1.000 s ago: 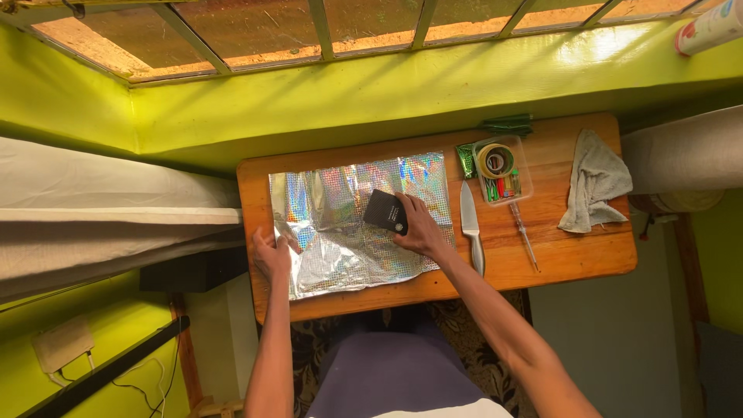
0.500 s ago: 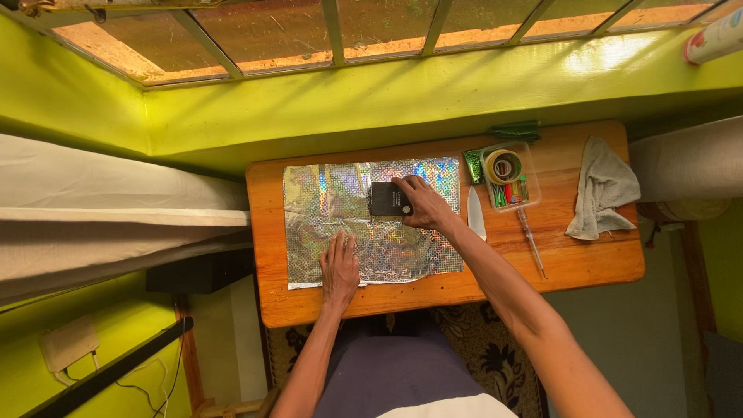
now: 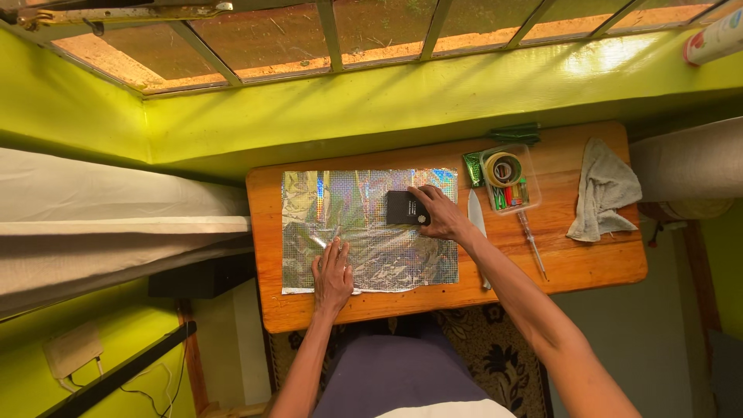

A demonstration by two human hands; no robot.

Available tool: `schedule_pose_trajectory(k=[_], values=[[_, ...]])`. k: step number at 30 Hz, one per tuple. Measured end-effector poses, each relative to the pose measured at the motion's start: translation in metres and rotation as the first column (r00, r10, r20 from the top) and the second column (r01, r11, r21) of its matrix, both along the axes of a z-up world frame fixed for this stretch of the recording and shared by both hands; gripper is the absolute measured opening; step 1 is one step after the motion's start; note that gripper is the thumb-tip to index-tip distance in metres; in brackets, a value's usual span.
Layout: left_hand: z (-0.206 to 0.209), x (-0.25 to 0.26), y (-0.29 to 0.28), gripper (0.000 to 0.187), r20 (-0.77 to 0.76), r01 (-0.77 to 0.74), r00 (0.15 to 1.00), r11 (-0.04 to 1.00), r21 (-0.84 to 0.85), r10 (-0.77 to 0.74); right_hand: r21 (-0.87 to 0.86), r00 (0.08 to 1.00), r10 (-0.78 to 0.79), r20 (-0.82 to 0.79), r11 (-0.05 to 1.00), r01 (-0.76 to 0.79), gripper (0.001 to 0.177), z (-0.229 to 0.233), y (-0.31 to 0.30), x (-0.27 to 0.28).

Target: The person cuts a sheet of holographic wrapping paper with a knife, then folds the paper around a small black box on a wooden table. The person smooths the paper and folds the edges to enclose the box.

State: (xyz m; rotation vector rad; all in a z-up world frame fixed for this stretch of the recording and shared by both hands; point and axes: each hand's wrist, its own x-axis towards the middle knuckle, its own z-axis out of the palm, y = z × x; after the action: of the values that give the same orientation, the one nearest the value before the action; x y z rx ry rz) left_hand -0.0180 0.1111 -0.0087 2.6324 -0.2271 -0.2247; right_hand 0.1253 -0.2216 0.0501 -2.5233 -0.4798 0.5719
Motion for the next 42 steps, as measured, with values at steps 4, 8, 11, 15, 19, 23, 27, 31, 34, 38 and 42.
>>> schedule_pose_trajectory(k=[4,8,11,15,19,23,27,31,34,38,42], values=[[0.002,0.0,-0.001,0.06,-0.012,-0.001,1.0,1.0,0.014,0.002,0.014,1.0,-0.007,-0.025,1.0,0.008,0.108,0.001,-0.01,0.002],[0.002,0.0,-0.003,0.061,0.007,-0.003,1.0,1.0,0.029,0.003,0.003,1.0,0.01,0.005,1.0,-0.01,0.111,0.001,-0.014,0.001],[0.003,-0.001,0.0,0.061,-0.019,0.0,1.0,1.0,0.026,0.0,-0.022,1.0,0.019,-0.009,1.0,-0.019,0.112,0.001,-0.012,0.001],[0.0,-0.001,0.0,0.062,0.005,0.006,1.0,1.0,0.022,-0.006,-0.024,0.998,0.036,-0.052,0.999,-0.038,0.109,0.006,-0.006,-0.005],[-0.004,-0.001,0.0,0.063,-0.018,0.001,1.0,1.0,0.029,0.0,0.019,0.995,0.049,-0.091,0.999,-0.047,0.103,0.011,0.007,-0.015],[0.003,0.001,-0.005,0.067,-0.054,-0.016,0.998,0.998,0.068,0.02,0.029,0.981,0.175,-0.083,0.984,-0.173,0.099,0.01,0.016,-0.023],[0.027,0.01,-0.029,0.076,0.093,-0.075,0.993,0.996,0.042,0.071,-0.101,0.942,0.336,-0.025,0.936,-0.337,0.102,0.0,0.02,-0.026],[0.049,0.015,-0.089,0.109,-0.062,-0.059,0.997,0.991,-0.123,0.051,-0.18,0.898,0.439,0.013,0.885,-0.43,0.109,-0.017,0.022,-0.031],[0.052,0.023,-0.126,0.121,-0.13,-0.102,0.987,0.993,-0.055,0.094,-0.118,0.917,0.396,0.046,0.914,-0.389,0.112,-0.023,0.02,-0.034],[0.045,0.025,-0.143,0.109,0.033,-0.26,0.964,0.962,-0.078,0.263,-0.039,0.988,0.005,-0.154,0.999,-0.011,0.106,-0.017,0.003,-0.046],[0.04,0.024,-0.154,0.102,-0.008,-0.43,0.901,0.89,-0.152,0.434,-0.002,0.989,-0.146,-0.017,0.989,0.146,0.114,-0.006,-0.007,-0.079]])
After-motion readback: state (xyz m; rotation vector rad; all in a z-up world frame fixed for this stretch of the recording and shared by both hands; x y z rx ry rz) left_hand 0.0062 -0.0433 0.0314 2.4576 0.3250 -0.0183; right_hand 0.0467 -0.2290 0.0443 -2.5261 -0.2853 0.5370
